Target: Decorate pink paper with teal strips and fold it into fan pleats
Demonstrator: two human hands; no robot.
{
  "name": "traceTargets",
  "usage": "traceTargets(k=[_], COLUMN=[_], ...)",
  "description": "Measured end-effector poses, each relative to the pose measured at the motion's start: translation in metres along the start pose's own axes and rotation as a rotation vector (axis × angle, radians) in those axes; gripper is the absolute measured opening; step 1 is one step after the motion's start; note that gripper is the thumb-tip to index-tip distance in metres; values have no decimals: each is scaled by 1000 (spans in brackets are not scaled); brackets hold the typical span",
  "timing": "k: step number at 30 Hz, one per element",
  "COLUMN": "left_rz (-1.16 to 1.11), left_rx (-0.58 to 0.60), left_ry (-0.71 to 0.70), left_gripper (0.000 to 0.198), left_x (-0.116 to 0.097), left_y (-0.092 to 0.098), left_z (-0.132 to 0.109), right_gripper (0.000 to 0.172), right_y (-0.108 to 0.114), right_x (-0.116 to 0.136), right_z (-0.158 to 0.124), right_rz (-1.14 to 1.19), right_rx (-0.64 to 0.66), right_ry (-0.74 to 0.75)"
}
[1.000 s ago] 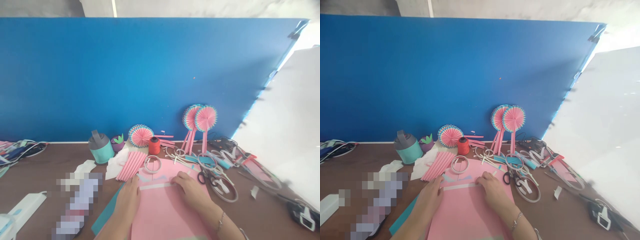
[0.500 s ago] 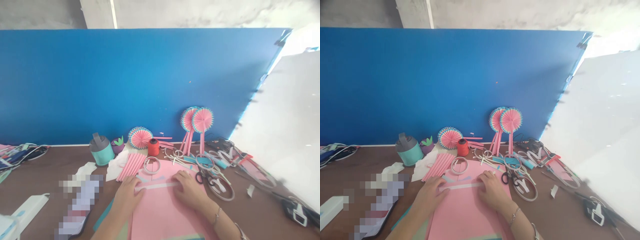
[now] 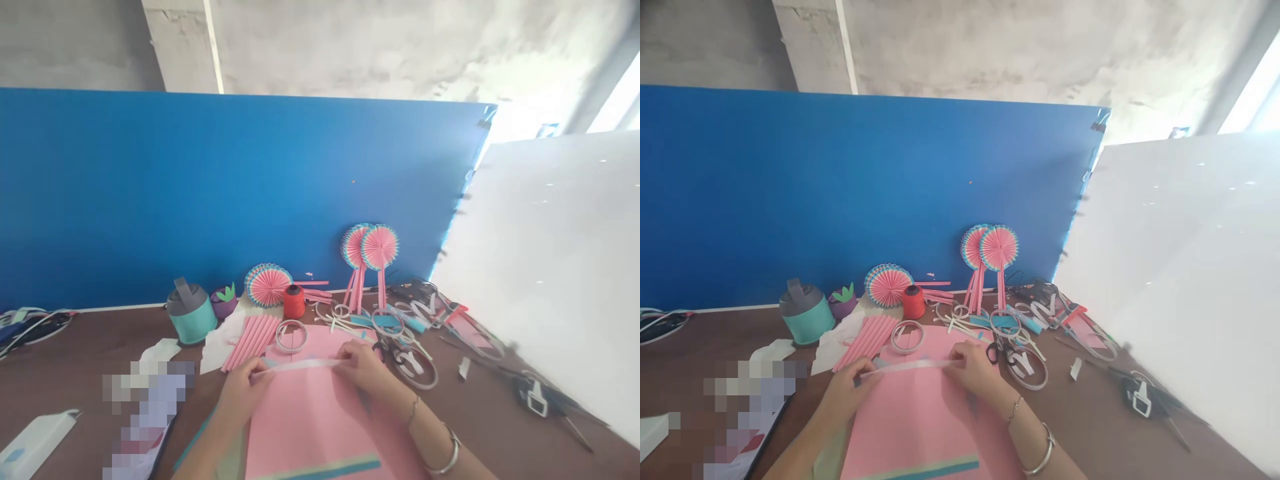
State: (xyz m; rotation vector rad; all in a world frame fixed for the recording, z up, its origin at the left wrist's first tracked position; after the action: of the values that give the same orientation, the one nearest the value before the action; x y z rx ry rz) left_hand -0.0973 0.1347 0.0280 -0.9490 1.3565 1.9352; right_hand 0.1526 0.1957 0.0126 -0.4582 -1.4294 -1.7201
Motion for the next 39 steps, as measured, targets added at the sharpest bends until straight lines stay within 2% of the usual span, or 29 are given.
traceTargets(k=[5,8,11,14,18,21,26,29,34,39], left_rz=[-381,-528,-581,-617,-656,-654,-682,-669,-629,-592], left_rx=[13,-13,-21,-31,-14,-19,40,-2,63,-20], left_ry=[309,371,398,405,370,348,384,431,389,460], left_gripper=[39,39,39,37,34,35,40,40,44,44], left_x=[17,19,23,22,6,2,14,23,21,34], left_y=[6,7,4,2,3,3,-8,-8,-15,-16], left_z=[-4,-5,-4,-3,-8,-9,-8,-8,-9,-10], right_gripper=[26,33,34,32,28,30,36,37,39,35], right_y=[7,8,10,11,16,15,15,15,15,20], right_x=[-11,-6,-4,-6,-9,-8,-6,-9,-14,-18], right_z=[0,-3,-4,-4,-2,-2,-2,-2,-1,-3], right_rz=[483,706,805,813,817,813,725,707,751,772], right_rx=[7,10,-23,-56,-105,-81,-81,-100,-106,-173], right_ry=[-260,-321,-360,-380,-397,-396,-396,-408,-436,-504])
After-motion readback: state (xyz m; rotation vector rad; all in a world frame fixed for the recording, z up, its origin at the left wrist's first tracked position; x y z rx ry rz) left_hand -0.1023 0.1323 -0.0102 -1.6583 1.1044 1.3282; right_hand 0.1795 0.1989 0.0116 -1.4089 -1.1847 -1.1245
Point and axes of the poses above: each hand's wrist, its own z-axis towards the middle knuckle, its own y-axis out of the back of the hand, x = y × z, the point moved 9 cm from there along z, towards the middle knuckle, and after that the axes turned 10 degrees about -x, right-handed, at the moved point
